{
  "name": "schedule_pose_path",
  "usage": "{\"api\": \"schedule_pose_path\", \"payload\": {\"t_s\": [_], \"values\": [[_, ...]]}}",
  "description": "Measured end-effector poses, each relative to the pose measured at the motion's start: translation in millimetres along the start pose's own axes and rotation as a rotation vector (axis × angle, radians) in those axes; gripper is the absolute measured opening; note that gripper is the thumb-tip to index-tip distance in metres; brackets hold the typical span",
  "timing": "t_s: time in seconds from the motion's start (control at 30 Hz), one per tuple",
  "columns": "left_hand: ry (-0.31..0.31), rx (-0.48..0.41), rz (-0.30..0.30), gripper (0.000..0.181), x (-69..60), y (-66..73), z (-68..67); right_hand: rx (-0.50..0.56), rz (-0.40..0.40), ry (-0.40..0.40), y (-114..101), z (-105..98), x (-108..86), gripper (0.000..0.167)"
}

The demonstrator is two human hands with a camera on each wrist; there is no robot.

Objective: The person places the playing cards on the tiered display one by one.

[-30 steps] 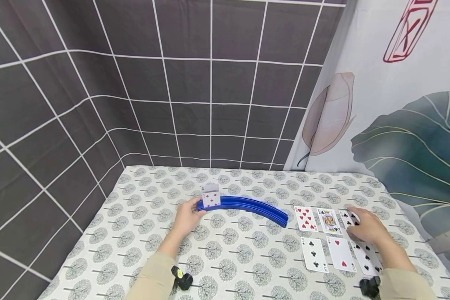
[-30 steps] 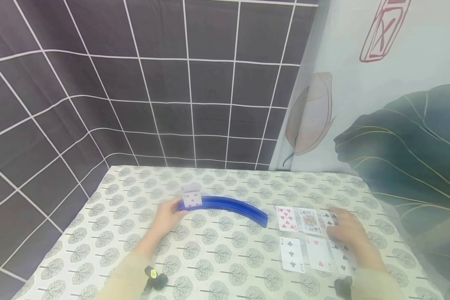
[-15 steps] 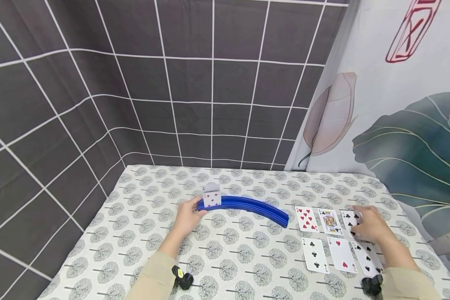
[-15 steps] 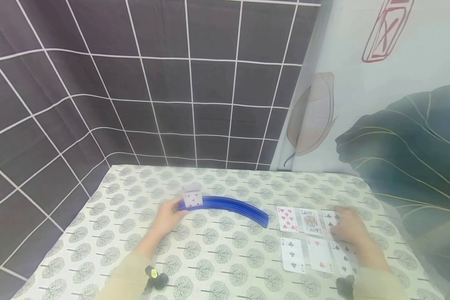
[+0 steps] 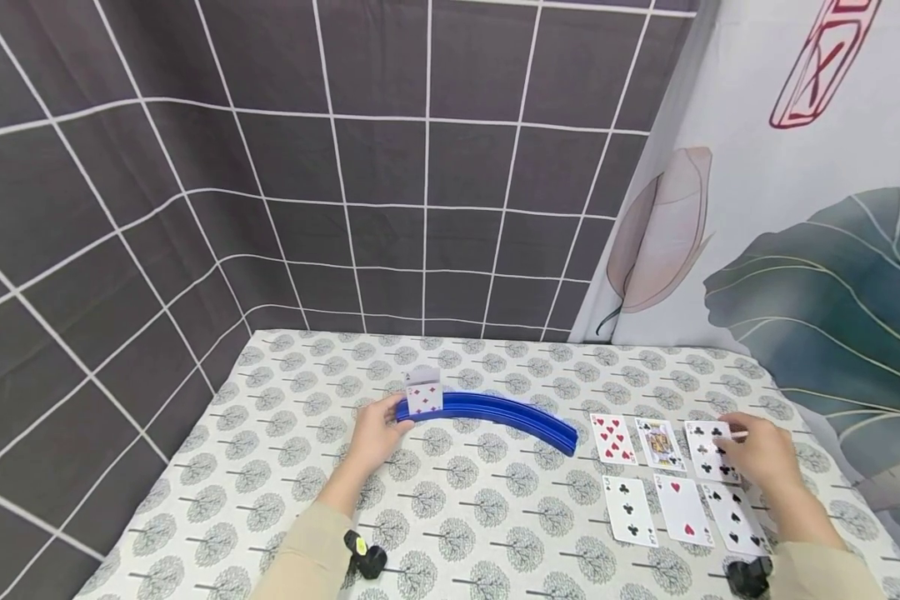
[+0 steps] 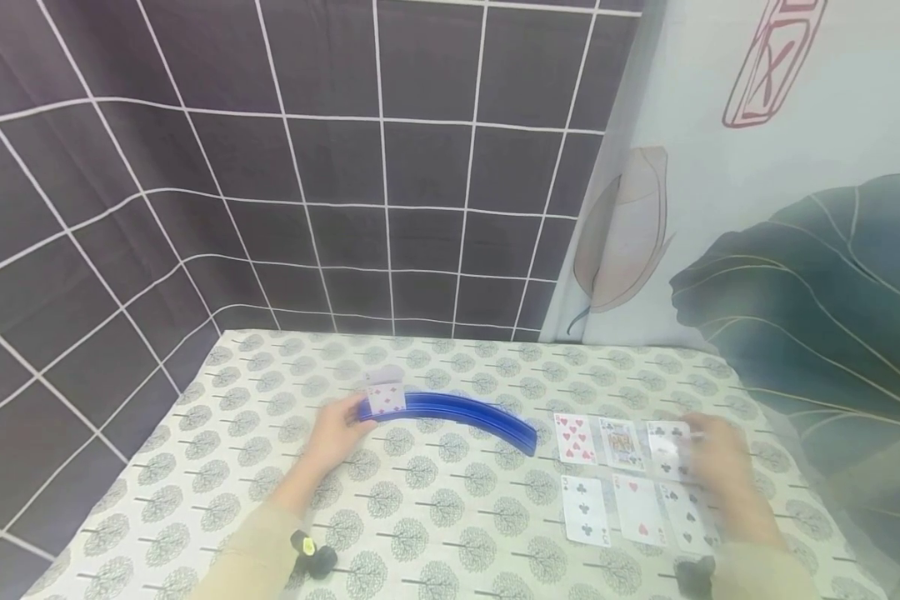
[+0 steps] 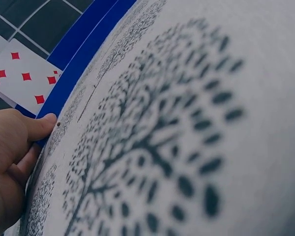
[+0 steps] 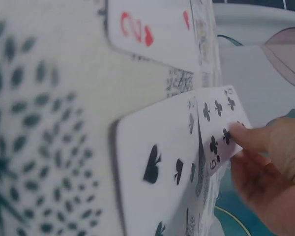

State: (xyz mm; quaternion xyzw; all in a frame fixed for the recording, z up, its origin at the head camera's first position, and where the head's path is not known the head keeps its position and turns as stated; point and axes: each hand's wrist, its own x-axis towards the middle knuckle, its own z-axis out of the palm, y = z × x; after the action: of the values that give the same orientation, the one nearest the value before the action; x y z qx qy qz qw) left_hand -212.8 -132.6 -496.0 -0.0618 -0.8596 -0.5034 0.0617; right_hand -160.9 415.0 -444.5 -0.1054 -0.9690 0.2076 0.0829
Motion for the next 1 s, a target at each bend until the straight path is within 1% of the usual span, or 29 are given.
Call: {"api": "schedule_pose_path", "payload": {"t_s": [0.1,0.17,0.33,0.5,0.7,0.87,1.0], "values": [[-0.003,0.005,-0.005,0.055,-0.1,-0.3,0.4,0.003,0.038,0.042,-1,-5,-0.5,0.036],[-0.002,0.004,-0.007,0.055,0.2,-0.7,0.8,0.008,0.049,0.068,-1,-8,-0.2,0.035],[0.001,-0.010,-0.007,0.055,1.5,-1.9,1.5,0.042,0.037,0.129,-1,-12,0.5,0.032],[-0.001,-0.016,-0.002,0.055,1.6,-2.2,1.5,0.070,0.045,0.173,-3,-14,2.4,0.030],[0.001,0.001,0.005,0.054,0.8,-3.2,2.0,0.096,0.025,0.189,-7,-17,2.2,0.029],[-0.005,-0.008,-0.008,0.055,0.8,-2.6,1.3,0.113,0.043,0.190,-11,-19,2.1,0.031],[-0.005,-0.012,-0.009,0.055,0.9,-2.3,1.0,0.118,0.013,0.200,-11,-17,4.8,0.031]]}}
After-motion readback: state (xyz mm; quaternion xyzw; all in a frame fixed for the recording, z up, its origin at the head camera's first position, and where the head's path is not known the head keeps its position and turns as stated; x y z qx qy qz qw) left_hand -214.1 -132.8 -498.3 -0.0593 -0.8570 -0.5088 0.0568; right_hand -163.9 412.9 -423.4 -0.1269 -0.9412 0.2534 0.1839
